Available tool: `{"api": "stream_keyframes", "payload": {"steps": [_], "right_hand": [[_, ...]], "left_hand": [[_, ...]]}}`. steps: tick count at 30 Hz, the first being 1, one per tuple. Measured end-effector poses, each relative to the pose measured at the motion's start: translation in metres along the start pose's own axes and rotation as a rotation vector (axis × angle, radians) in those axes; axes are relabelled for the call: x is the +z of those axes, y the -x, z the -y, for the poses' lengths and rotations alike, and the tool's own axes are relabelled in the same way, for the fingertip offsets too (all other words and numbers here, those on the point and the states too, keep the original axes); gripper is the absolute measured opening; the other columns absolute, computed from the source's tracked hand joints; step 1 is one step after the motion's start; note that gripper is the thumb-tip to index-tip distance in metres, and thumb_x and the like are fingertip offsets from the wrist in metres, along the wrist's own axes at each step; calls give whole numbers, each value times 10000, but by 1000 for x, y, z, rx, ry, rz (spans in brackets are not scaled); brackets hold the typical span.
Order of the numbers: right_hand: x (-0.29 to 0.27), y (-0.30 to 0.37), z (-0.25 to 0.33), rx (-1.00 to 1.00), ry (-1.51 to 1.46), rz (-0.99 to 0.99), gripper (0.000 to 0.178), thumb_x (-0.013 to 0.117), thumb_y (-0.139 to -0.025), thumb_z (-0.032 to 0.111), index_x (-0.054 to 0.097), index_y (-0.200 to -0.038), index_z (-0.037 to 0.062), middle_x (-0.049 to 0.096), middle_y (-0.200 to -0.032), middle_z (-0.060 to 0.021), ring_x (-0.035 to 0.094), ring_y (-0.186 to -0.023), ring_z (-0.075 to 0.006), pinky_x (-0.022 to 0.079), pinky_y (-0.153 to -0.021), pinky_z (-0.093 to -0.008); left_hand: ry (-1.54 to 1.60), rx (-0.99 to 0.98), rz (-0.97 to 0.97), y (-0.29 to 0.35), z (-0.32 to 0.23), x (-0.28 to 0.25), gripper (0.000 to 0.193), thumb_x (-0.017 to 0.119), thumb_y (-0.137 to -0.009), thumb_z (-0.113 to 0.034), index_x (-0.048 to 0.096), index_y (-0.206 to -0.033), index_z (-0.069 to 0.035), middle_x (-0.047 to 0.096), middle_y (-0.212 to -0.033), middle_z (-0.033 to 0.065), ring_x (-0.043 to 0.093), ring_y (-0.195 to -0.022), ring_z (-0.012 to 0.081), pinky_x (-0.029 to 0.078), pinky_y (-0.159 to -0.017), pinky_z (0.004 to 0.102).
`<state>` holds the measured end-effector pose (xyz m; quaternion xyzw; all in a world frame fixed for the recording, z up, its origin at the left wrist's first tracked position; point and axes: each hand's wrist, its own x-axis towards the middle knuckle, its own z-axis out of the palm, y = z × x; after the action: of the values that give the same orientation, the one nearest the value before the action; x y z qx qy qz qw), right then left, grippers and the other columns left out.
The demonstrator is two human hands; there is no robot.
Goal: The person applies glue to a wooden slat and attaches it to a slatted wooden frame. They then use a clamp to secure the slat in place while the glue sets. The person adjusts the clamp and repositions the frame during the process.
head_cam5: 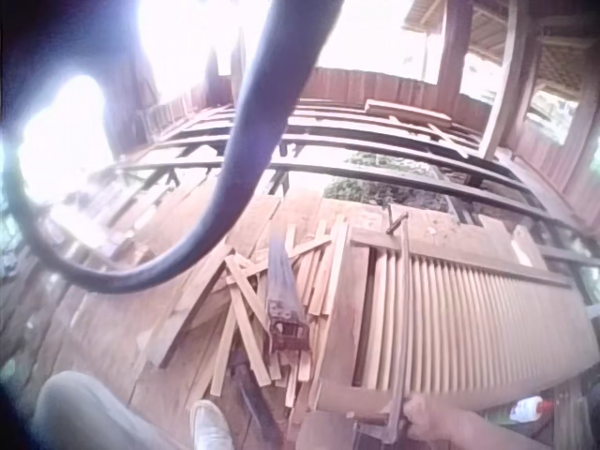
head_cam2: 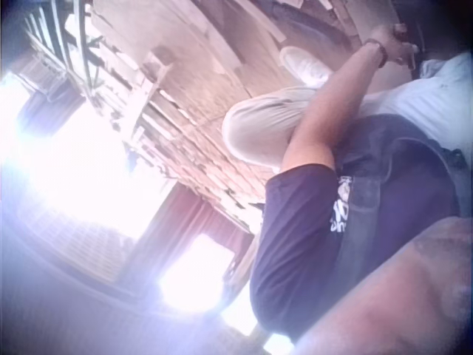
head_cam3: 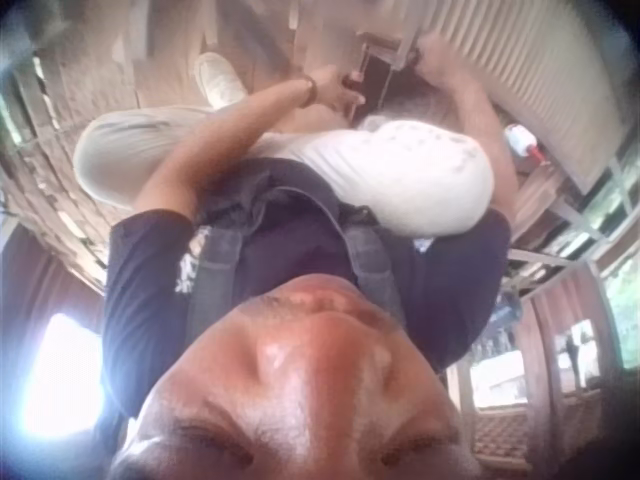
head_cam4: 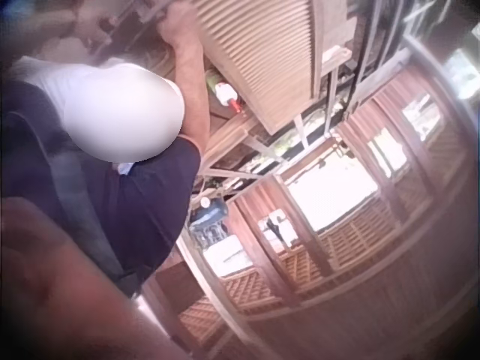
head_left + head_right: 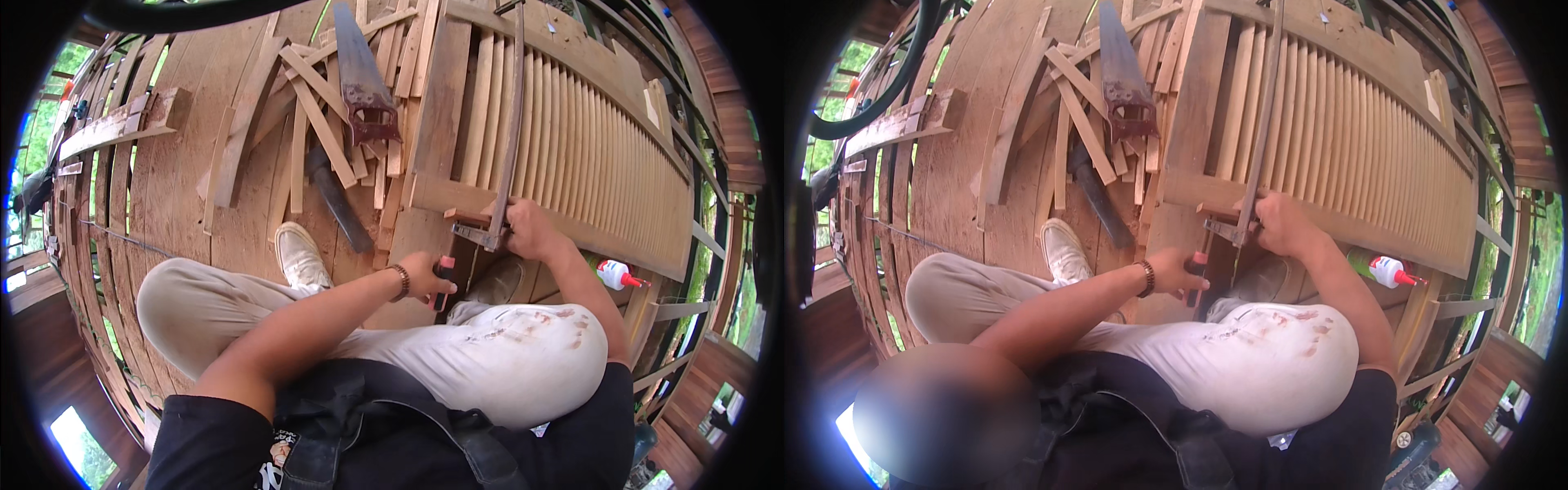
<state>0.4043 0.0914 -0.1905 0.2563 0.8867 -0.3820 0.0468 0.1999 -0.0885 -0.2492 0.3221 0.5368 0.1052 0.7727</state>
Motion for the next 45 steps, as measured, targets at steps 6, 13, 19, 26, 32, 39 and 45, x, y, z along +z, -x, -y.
{"api": "stream_keyframes", "payload": {"steps": [6,13,19,26,32,39,45], "right_hand": [[-3,-4,-2,-60,31,-65,398,654,-706,-44,715,-1096,9,699,-1005,-236,686,-948,-392,558,-833,-415],[-6,-6,0,-39,-42,-26,377,638,-706,-55,719,-1070,3,710,-1012,-232,687,-960,-386,555,-850,-412],[-9,-10,5,-50,-21,-31,390,632,-711,-48,720,-1083,25,714,-981,-223,684,-975,-380,553,-861,-411],[-8,-6,5,8,-39,-31,353,645,-712,-25,708,-1059,-13,711,-990,-235,686,-971,-383,547,-873,-393],[-11,-8,10,38,-35,-3,332,645,-711,-23,704,-1037,-33,716,-1017,-229,691,-984,-374,546,-882,-382],[-10,-9,7,2,-38,-29,334,637,-713,-31,710,-1039,-20,722,-1032,-216,696,-983,-365,549,-884,-377],[-10,-12,7,-22,-43,-18,309,651,-724,-21,715,-1026,-16,727,-1019,-208,701,-957,-361,556,-874,-370]], "left_hand": [[-93,-61,-58,0,-15,1,681,794,-852,-322,533,-1347,66,733,-912,129,738,-740,204,635,-732,324],[-150,-152,0,12,-34,-5,537,748,-903,-290,554,-1290,28,708,-972,121,737,-838,215,640,-770,368],[203,10,125,-14,15,-7,468,811,-843,-328,618,-1065,36,696,-960,125,735,-800,215,642,-718,355],[-195,-97,-200,20,-28,5,418,816,-822,-335,639,-996,1,721,-858,127,727,-780,230,607,-715,387],[322,13,-47,-1,6,1,480,841,-786,-342,643,-1028,23,703,-867,129,715,-820,214,569,-723,358],[-334,-81,-336,21,-32,9,469,805,-822,-299,643,-1112,32,709,-944,127,706,-896,249,554,-775,333],[424,90,-42,0,12,-1,595,853,-763,-389,641,-1093,58,712,-957,161,702,-890,262,552,-812,356]]}}
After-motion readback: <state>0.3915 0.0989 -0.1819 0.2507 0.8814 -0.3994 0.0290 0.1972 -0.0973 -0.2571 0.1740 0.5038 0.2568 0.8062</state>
